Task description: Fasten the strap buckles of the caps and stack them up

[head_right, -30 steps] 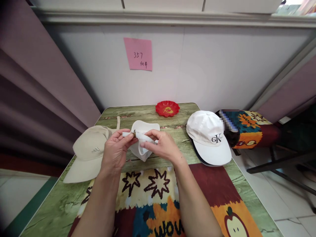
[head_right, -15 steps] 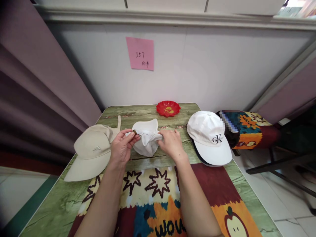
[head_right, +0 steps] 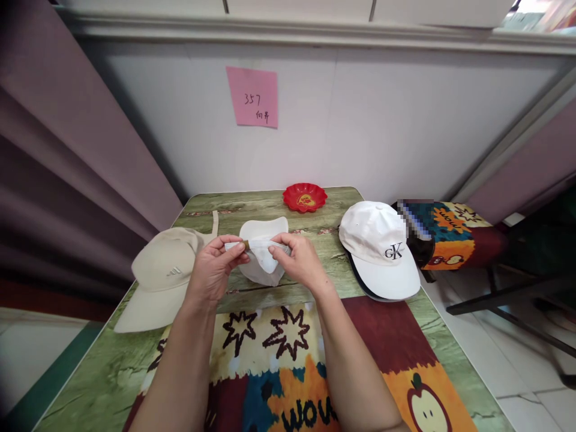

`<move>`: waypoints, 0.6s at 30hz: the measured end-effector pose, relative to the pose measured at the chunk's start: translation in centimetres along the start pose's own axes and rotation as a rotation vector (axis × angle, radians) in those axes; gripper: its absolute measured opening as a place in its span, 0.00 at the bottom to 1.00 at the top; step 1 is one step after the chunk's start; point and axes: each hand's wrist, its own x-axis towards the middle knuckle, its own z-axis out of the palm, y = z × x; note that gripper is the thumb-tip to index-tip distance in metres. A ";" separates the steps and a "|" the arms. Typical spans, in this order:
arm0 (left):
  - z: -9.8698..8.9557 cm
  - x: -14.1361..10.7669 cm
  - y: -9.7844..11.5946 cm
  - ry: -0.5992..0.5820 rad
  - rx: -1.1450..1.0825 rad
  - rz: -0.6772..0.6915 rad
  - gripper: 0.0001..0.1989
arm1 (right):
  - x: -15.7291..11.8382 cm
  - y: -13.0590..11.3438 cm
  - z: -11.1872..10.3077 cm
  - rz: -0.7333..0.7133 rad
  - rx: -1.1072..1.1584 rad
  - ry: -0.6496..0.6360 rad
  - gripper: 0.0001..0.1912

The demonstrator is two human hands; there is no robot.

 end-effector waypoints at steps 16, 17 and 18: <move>-0.6 0.1 0.1 -0.106 0.296 0.129 0.16 | 0.0 -0.2 0.8 0.052 -0.137 0.068 0.07; -0.7 0.1 0.2 -0.101 0.371 0.189 0.15 | 0.0 -0.2 0.8 0.055 -0.140 0.067 0.07; -0.8 0.2 0.3 -0.097 0.438 0.247 0.14 | 0.0 -0.2 0.9 0.057 -0.142 0.064 0.07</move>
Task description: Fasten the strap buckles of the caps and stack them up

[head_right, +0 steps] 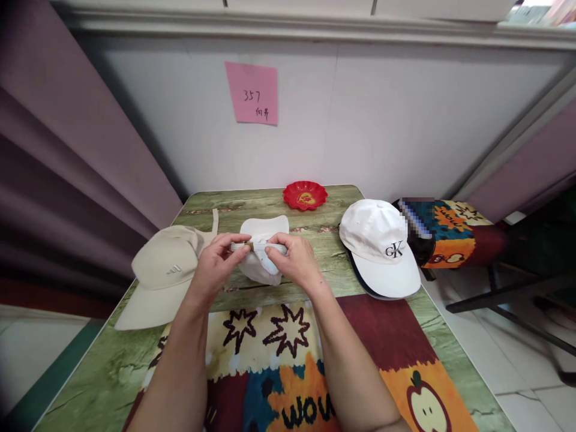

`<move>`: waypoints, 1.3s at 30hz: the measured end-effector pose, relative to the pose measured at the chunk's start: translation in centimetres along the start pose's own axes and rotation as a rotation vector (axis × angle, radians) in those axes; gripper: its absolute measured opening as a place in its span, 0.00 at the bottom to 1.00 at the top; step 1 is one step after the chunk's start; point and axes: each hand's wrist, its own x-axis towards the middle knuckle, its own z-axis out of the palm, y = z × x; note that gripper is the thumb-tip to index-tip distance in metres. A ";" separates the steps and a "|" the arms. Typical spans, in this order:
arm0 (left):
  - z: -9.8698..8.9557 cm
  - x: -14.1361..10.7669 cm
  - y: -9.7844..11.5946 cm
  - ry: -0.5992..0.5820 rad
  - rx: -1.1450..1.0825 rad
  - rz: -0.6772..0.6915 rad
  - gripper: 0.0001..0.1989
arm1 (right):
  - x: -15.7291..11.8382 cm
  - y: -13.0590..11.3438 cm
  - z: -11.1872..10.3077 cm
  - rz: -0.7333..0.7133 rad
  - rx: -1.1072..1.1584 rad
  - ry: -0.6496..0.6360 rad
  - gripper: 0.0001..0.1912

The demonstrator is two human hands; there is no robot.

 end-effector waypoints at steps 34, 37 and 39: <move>-1.9 -0.2 -0.1 -0.288 -0.121 -0.245 0.13 | -0.1 -0.1 0.0 0.017 0.070 -0.047 0.08; -1.8 -0.1 0.0 -0.277 -0.140 -0.250 0.13 | -0.1 0.0 0.0 0.012 0.078 -0.058 0.08; -1.8 -0.1 0.0 -0.282 -0.146 -0.240 0.12 | -0.1 0.0 -0.1 0.007 0.085 -0.070 0.08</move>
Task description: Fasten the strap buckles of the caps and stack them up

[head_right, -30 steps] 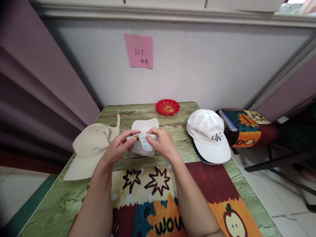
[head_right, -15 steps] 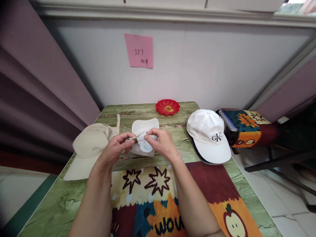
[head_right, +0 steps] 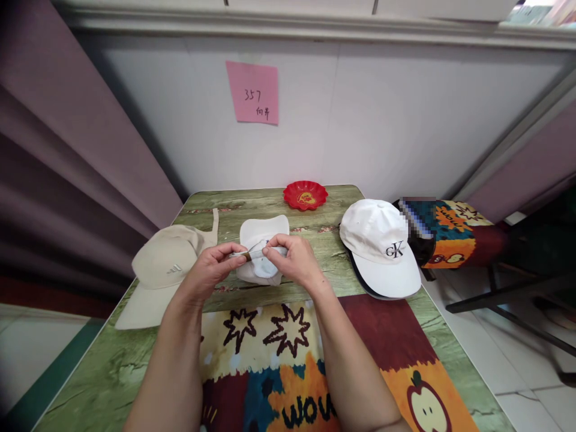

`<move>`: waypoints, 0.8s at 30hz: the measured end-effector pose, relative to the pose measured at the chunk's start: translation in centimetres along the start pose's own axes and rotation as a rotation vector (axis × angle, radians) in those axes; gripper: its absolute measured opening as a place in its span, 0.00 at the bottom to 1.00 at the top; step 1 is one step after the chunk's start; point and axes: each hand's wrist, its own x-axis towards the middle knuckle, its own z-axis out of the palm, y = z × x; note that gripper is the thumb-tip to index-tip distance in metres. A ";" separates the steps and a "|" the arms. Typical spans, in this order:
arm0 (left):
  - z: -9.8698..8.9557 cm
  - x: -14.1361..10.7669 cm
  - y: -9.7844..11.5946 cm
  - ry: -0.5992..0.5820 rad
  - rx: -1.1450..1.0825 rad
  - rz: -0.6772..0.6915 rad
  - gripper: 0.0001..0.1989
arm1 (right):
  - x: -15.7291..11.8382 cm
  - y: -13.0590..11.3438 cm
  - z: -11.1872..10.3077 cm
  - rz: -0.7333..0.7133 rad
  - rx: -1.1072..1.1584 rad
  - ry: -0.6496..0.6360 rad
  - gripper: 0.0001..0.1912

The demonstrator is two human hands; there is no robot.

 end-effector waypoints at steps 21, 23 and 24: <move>-1.4 0.6 -1.2 0.116 0.438 0.317 0.09 | 0.2 1.8 -2.1 -0.067 -0.020 -0.092 0.15; -1.3 0.7 -1.5 0.040 0.394 0.308 0.09 | 0.4 2.0 -1.5 -0.119 -0.027 -0.031 0.18; -1.2 0.7 -1.7 0.007 0.340 0.289 0.09 | 0.5 2.1 -1.1 -0.143 -0.030 0.000 0.19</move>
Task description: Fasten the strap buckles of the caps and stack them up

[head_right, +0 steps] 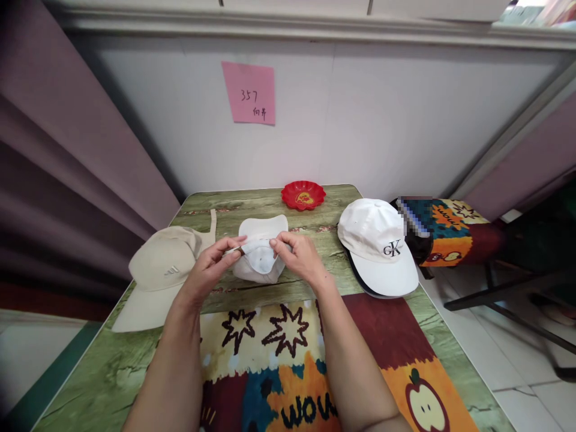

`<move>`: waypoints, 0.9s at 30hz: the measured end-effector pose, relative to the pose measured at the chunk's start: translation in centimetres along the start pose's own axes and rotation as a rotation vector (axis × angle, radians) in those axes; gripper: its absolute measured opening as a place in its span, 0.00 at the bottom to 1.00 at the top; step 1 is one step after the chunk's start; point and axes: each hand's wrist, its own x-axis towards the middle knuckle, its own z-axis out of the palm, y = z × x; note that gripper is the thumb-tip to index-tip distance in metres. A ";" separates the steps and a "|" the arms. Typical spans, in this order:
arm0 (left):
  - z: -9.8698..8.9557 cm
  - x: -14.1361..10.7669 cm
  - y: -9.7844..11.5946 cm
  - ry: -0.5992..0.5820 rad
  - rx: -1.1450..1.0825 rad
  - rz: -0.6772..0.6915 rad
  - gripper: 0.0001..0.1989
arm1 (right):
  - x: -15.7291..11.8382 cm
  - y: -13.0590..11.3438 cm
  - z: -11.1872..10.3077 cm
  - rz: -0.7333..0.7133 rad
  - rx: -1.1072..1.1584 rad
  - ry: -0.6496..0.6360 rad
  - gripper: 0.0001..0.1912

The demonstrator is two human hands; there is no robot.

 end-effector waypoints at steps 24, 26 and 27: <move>-2.7 -0.5 -2.2 -0.122 -0.049 -0.171 0.21 | -1.3 3.2 -4.5 0.045 -0.196 -0.236 0.31; -3.3 -0.6 -2.5 -0.233 0.054 -0.231 0.32 | -1.4 3.5 -4.1 0.037 -0.263 -0.257 0.31; -3.4 -0.7 -2.6 -0.269 0.098 -0.255 0.34 | -1.4 3.6 -3.9 0.042 -0.299 -0.260 0.31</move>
